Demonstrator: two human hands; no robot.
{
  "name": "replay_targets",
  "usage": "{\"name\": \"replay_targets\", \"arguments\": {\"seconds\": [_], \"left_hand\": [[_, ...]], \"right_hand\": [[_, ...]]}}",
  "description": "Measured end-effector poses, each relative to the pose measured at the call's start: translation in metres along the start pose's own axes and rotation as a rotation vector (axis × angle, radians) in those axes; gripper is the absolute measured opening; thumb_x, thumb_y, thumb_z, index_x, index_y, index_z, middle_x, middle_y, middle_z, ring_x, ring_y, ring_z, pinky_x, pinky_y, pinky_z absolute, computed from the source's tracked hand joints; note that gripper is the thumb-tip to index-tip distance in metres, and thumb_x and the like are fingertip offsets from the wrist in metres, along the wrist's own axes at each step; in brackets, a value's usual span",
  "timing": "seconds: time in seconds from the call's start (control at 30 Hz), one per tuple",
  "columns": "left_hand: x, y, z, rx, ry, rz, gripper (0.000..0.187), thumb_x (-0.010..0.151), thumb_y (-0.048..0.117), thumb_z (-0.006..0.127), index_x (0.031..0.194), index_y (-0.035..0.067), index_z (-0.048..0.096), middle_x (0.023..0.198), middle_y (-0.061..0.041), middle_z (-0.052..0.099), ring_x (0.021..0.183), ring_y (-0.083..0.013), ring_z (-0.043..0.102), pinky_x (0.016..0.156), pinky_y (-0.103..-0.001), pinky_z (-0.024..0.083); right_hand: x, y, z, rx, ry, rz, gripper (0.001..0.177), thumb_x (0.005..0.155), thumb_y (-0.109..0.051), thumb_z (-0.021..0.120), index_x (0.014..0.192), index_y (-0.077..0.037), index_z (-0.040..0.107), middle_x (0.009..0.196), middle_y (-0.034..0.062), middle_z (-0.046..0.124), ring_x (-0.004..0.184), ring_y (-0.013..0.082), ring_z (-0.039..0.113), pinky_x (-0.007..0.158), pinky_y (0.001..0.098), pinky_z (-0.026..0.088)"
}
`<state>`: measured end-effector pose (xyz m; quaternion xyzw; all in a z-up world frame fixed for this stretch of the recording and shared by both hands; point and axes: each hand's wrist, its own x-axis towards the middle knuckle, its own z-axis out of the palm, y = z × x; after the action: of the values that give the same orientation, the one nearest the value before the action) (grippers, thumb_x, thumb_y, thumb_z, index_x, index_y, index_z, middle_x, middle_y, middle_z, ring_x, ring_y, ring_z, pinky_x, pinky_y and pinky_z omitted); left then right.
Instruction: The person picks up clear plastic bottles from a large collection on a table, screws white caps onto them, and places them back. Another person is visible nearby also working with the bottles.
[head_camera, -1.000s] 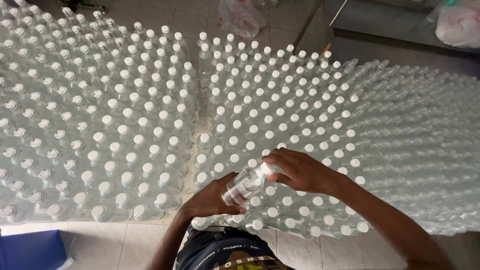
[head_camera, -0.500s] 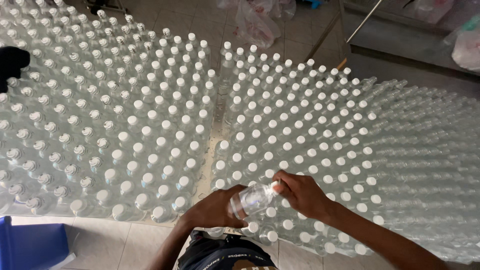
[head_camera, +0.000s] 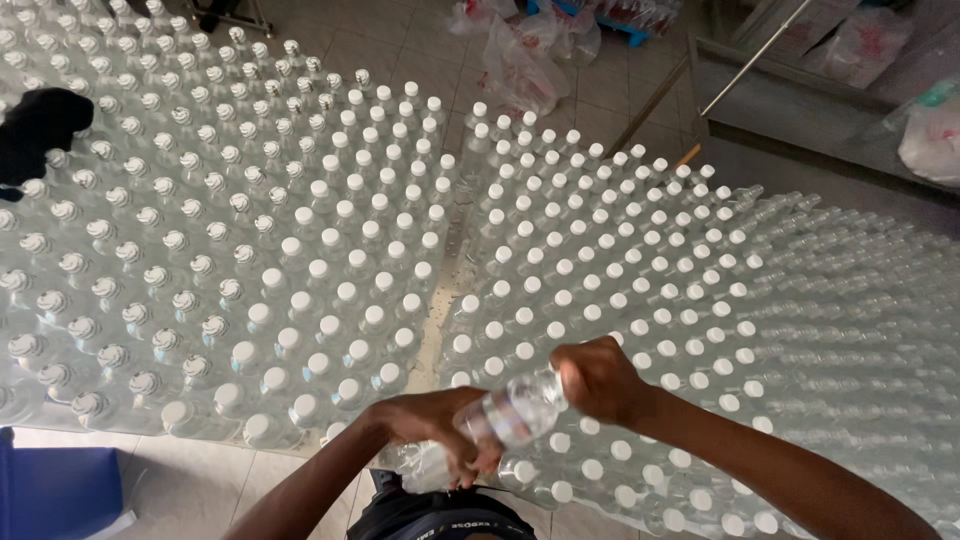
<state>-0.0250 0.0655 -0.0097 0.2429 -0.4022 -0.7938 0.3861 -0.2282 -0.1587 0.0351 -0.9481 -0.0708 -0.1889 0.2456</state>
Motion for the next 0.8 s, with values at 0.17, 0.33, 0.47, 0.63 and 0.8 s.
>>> {"name": "replay_targets", "arguments": {"seconds": [0.17,0.33,0.47,0.63,0.8], "left_hand": [[0.012,0.040,0.020,0.542,0.593,-0.308,0.090,0.079,0.036,0.084,0.157,0.011,0.048,0.116,-0.022,0.078,0.093,-0.0398,0.080,0.072,-0.047,0.069],[0.054,-0.013,0.004,1.604,0.845,-0.501,0.085,0.080,0.014,0.077,0.156,-0.002,0.043,0.090,-0.019,0.071,0.075,-0.0417,0.077,0.053,-0.053,0.061],[0.037,0.008,0.029,2.294,0.867,-0.483,0.079,0.078,0.019,0.080,0.152,0.007,0.055,0.088,-0.015,0.070,0.077,-0.0376,0.074,0.071,-0.061,0.060],[0.016,0.038,0.007,2.631,0.803,-0.265,0.049,0.092,0.014,0.063,0.141,0.009,0.064,0.094,-0.021,0.072,0.086,-0.0456,0.073,0.084,-0.066,0.055],[-0.008,0.085,-0.045,2.440,1.218,-0.218,0.106,0.065,0.027,0.097,0.159,0.019,0.048,0.107,-0.008,0.063,0.087,-0.0254,0.067,0.082,-0.045,0.053]], "right_hand": [[0.014,0.051,0.040,0.522,-0.131,1.071,0.054,0.107,-0.040,0.049,0.060,-0.015,0.036,0.047,0.0012,0.031,0.044,0.0129,0.027,0.053,0.0362,0.033],[-0.003,0.091,0.066,0.931,-0.496,1.433,0.067,0.099,-0.072,0.054,0.063,-0.021,0.030,0.058,-0.0086,0.013,0.044,0.0068,0.015,0.044,0.0288,0.014],[-0.011,0.103,0.084,1.103,-0.720,1.509,0.077,0.101,-0.084,0.056,0.065,-0.022,0.027,0.062,-0.0105,0.010,0.045,0.0045,0.012,0.042,0.0243,0.011],[0.022,0.087,0.084,1.197,-0.769,1.480,0.061,0.103,-0.068,0.063,0.069,-0.024,0.039,0.063,-0.0129,0.015,0.047,0.0031,0.013,0.041,0.0223,0.012],[0.142,0.040,-0.004,0.854,-0.086,1.115,0.057,0.109,-0.055,0.055,0.144,-0.010,0.052,0.082,0.0115,0.057,0.064,0.0217,0.067,0.040,0.0275,0.050]]}}
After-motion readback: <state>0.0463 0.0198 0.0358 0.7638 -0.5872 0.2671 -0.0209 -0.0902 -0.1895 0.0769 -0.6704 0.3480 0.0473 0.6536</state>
